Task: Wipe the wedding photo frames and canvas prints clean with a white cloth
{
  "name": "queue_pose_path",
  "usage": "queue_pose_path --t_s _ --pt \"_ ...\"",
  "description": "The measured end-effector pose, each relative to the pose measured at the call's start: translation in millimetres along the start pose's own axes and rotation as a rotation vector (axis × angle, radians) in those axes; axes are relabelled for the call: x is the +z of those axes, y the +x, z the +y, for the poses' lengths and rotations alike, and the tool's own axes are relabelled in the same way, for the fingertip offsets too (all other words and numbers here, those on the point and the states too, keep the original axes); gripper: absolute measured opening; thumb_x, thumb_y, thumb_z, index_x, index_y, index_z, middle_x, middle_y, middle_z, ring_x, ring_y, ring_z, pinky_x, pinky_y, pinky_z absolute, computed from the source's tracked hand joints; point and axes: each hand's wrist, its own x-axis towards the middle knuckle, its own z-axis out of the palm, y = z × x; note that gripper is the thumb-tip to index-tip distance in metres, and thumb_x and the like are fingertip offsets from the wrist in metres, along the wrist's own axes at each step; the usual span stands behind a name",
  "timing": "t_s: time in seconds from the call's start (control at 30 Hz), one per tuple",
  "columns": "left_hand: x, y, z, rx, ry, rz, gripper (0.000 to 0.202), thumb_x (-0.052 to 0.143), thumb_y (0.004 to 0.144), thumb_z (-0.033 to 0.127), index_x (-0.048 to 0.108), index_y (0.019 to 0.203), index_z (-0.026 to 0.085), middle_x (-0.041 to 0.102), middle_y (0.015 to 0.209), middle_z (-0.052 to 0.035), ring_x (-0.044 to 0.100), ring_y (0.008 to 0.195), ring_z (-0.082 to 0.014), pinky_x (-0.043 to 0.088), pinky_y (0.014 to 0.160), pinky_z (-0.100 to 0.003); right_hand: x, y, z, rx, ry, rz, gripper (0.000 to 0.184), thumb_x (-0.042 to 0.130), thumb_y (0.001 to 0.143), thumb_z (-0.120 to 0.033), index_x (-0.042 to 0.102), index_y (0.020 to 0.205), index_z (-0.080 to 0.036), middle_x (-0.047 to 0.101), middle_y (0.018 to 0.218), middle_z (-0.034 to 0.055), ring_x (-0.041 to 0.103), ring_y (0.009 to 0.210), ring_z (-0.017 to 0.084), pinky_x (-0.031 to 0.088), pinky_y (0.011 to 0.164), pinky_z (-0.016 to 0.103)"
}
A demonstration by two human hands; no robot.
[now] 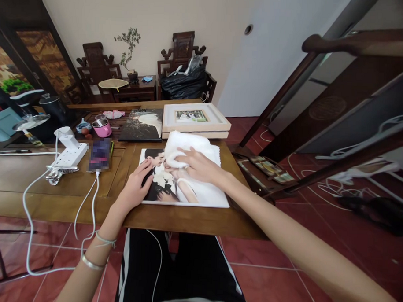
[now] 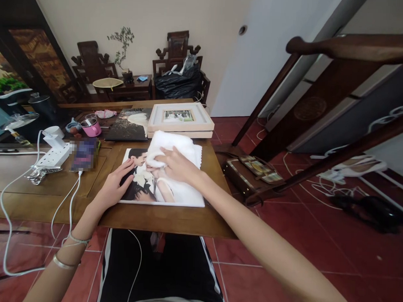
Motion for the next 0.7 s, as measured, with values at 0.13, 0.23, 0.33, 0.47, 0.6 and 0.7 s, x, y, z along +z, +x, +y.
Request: queue_pose_path --t_s 0.13,0.23,0.33,0.47,0.6,0.7 --pt "1.5 0 0 0.007 -0.009 0.005 0.045 0.040 0.093 0.030 0.050 0.134 0.012 0.041 0.146 -0.0137 0.034 0.138 -0.0236 0.027 0.115 -0.044 2 -42 -50 -0.016 0.047 -0.051 0.053 0.041 0.067 0.002 0.063 0.112 -0.014 0.049 0.140 0.0166 0.030 0.138 0.031 0.022 0.110 0.062" --pt "2.1 1 0 0.007 -0.009 0.007 0.045 0.039 0.093 0.029 0.049 0.134 0.014 0.042 0.146 -0.0127 0.033 0.139 -0.0233 0.027 0.115 -0.045 0 -73 -87 -0.061 0.082 -0.120 0.058 0.039 0.061 0.005 0.064 0.110 -0.014 0.044 0.144 0.0143 0.024 0.140 0.031 0.016 0.111 0.063" --pt "1.8 1 1 -0.006 -0.013 0.002 0.045 0.039 0.093 0.029 0.049 0.134 0.013 0.041 0.146 -0.0130 0.034 0.138 -0.0240 0.027 0.115 -0.044 -3 -88 -107 -0.110 0.103 -0.188 0.056 0.041 0.060 0.003 0.066 0.107 -0.016 0.042 0.146 0.0117 0.021 0.141 0.031 0.014 0.112 0.062" --pt "1.4 1 1 -0.003 -0.019 0.015 0.047 0.033 0.095 0.026 0.045 0.137 0.009 0.039 0.148 -0.0148 0.034 0.138 -0.0229 0.026 0.116 -0.042 -4 -74 -96 -0.120 0.100 -0.204 0.059 0.040 0.061 0.004 0.064 0.111 -0.017 0.044 0.145 0.0105 0.024 0.140 0.029 0.017 0.113 0.060" --pt "2.5 0 -2 0.007 -0.014 0.022 0.047 0.032 0.095 0.024 0.042 0.139 0.012 0.038 0.149 -0.0129 0.033 0.139 -0.0224 0.026 0.116 -0.042 1 -31 -58 -0.056 0.049 -0.150 0.061 0.041 0.063 0.004 0.060 0.119 -0.013 0.046 0.142 0.0168 0.027 0.139 0.028 0.020 0.111 0.058" --pt "3.1 0 -3 0.010 -0.011 0.013 0.047 0.032 0.095 0.024 0.044 0.138 0.012 0.037 0.149 -0.0127 0.032 0.139 -0.0227 0.026 0.116 -0.042 3 5 -31 0.014 0.024 -0.112 0.054 0.042 0.070 0.000 0.058 0.119 -0.012 0.050 0.137 0.0195 0.032 0.137 0.030 0.022 0.109 0.057"
